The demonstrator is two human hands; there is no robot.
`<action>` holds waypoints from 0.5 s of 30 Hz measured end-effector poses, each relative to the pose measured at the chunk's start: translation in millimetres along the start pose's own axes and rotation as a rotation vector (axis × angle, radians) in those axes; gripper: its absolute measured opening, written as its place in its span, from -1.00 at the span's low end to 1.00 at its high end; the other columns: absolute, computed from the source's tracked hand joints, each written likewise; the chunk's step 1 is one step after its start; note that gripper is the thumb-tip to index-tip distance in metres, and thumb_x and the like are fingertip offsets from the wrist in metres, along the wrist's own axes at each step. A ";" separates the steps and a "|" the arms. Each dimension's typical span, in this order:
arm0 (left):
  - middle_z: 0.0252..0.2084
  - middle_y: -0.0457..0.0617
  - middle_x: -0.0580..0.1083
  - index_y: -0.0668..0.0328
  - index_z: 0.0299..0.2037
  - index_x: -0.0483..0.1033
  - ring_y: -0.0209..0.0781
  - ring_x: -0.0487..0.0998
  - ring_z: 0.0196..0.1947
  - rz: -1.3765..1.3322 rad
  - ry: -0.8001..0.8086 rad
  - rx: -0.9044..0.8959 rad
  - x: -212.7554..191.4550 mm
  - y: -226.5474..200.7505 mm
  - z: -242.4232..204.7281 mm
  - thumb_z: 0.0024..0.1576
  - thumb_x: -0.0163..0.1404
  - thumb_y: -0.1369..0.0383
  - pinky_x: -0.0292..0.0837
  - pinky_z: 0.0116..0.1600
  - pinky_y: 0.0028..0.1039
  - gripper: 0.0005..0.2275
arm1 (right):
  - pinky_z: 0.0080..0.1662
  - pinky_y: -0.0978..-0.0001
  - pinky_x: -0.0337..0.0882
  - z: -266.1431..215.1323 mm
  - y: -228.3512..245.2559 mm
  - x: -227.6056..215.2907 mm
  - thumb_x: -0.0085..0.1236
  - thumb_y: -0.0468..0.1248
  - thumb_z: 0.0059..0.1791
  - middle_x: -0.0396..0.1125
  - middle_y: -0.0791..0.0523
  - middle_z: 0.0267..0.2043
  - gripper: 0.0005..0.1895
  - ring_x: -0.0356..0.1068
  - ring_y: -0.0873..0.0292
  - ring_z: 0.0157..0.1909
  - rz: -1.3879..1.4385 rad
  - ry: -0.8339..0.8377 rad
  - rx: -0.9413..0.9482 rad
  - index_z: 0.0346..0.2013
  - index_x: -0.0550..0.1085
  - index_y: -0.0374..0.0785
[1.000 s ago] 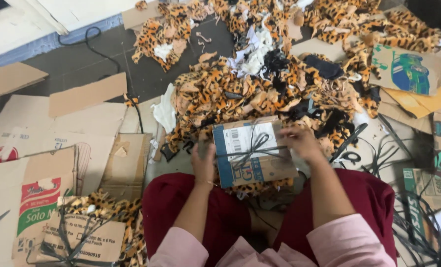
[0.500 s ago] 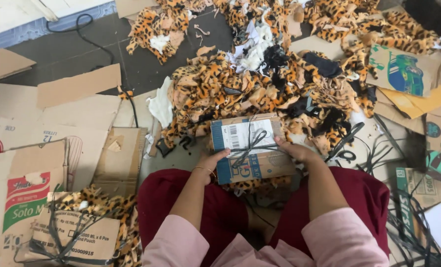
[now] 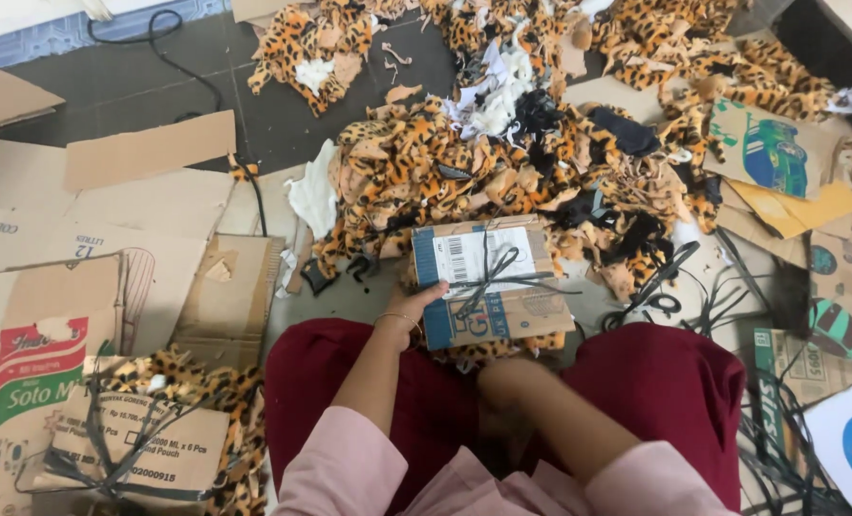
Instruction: The person uses scissors to cut small pieces of tiger-print fabric and cardboard on the floor, then stuff these pieces into a small rectangular fabric pouch.
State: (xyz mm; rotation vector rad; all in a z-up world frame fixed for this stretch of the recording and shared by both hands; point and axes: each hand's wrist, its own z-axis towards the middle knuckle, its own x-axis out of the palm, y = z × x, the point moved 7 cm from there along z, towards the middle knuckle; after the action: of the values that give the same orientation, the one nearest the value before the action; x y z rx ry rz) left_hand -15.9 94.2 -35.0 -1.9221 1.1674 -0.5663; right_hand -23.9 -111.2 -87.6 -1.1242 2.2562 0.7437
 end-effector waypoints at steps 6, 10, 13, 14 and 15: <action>0.45 0.26 0.21 0.31 0.43 0.14 0.16 0.12 0.48 0.027 -0.007 0.022 2.9 -3.0 -7.2 -0.06 0.40 0.07 0.08 0.50 -0.01 -0.08 | -0.04 -0.11 0.52 59.8 -13.1 47.3 0.00 -0.19 -0.01 0.52 -0.07 -0.19 -0.67 0.52 -0.15 -0.03 0.004 -0.020 -0.026 -0.17 0.63 -0.31; 0.42 0.27 0.26 0.33 0.41 0.18 0.19 0.17 0.46 0.037 -0.035 0.051 4.4 1.7 5.9 -0.09 0.40 0.03 0.12 0.48 -0.03 -0.08 | -0.05 -0.12 0.52 72.2 -17.9 52.7 -0.05 -0.22 0.00 0.52 -0.07 -0.21 -0.67 0.53 -0.16 -0.05 0.005 -0.013 -0.052 -0.19 0.63 -0.32; 0.43 0.29 0.24 0.34 0.42 0.17 0.22 0.15 0.46 0.038 -0.047 0.079 4.6 -4.0 3.2 -0.06 0.36 0.03 0.11 0.48 -0.01 -0.09 | 0.02 -0.15 0.47 41.6 6.3 17.6 -0.09 -0.37 0.03 0.50 -0.18 -0.16 -0.67 0.50 -0.27 -0.04 -0.278 0.094 -0.177 -0.12 0.60 -0.51; 0.42 0.28 0.26 0.32 0.41 0.19 0.21 0.18 0.45 0.081 -0.054 0.077 4.1 -3.7 5.1 -0.05 0.35 0.00 0.12 0.48 -0.02 -0.11 | 0.01 -0.14 0.48 39.9 3.4 11.4 -0.06 -0.33 0.01 0.51 -0.14 -0.16 -0.68 0.50 -0.24 -0.03 -0.175 0.067 -0.129 -0.13 0.60 -0.43; 0.40 0.27 0.29 0.29 0.41 0.21 0.19 0.20 0.44 0.123 -0.061 0.074 4.1 -2.8 6.7 -0.04 0.33 -0.02 0.14 0.47 -0.02 -0.13 | -0.01 -0.13 0.49 37.6 0.3 6.3 -0.04 -0.28 -0.02 0.51 -0.10 -0.16 -0.69 0.51 -0.21 -0.03 -0.071 0.041 -0.080 -0.14 0.60 -0.35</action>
State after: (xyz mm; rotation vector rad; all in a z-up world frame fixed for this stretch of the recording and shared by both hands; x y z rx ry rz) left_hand -7.7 94.0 -36.8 -1.7792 1.2002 -0.4746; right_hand -20.2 -89.5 -118.7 -1.2604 2.2248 0.7949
